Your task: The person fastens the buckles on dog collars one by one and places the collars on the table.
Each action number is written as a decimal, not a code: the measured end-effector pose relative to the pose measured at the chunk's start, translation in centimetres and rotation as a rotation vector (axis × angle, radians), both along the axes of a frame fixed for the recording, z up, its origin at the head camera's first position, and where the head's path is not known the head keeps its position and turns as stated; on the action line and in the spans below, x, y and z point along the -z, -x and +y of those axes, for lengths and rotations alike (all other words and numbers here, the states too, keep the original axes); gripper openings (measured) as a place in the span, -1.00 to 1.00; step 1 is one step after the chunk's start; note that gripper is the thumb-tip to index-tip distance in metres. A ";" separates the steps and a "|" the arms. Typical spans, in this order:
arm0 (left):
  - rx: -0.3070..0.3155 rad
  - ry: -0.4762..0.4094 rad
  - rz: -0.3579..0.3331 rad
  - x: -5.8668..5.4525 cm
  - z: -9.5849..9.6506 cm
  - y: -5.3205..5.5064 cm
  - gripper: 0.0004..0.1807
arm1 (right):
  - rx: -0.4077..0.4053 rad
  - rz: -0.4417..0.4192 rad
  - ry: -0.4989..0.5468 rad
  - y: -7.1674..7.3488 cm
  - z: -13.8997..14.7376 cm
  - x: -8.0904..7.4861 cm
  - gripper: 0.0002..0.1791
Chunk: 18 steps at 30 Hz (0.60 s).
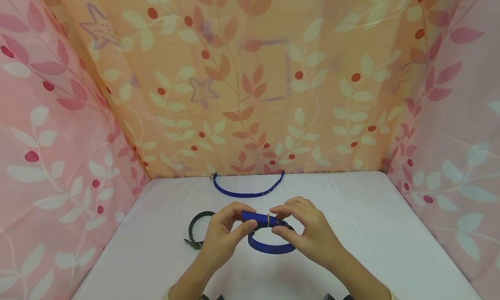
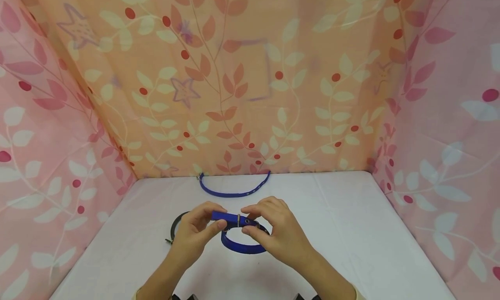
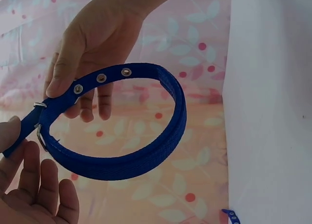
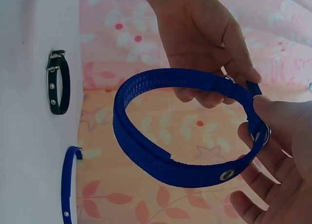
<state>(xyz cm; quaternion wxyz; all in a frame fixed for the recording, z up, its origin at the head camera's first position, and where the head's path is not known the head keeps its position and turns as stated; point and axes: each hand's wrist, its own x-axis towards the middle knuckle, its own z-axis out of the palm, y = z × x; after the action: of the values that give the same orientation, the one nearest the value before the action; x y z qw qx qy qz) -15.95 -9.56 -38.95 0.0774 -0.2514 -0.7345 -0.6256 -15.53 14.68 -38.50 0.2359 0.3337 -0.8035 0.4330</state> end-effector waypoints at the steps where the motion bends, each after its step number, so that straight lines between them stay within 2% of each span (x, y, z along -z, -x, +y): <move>1: -0.005 -0.009 -0.005 0.0 -0.1 0.0 -0.81 | 0.004 -0.004 -0.001 0.0 0.0 0.0 -0.61; 7: -0.023 -0.035 -0.016 -0.2 -0.4 0.2 -0.80 | 0.021 -0.022 -0.009 0.1 0.0 0.0 -0.63; 13: -0.070 -0.087 -0.044 -0.8 -1.1 0.3 -0.77 | 0.025 -0.018 0.020 0.3 0.1 0.0 -0.63; 18: -0.053 -0.123 -0.087 -1.2 -1.1 0.2 -0.72 | 0.025 -0.031 0.037 0.4 0.2 0.0 -0.63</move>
<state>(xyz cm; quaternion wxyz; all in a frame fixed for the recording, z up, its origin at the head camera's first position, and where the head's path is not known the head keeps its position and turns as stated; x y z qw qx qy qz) -16.18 -10.68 -37.79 0.0772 -0.1991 -0.7036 -0.6777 -15.94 14.88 -38.53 0.2350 0.3126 -0.8030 0.4497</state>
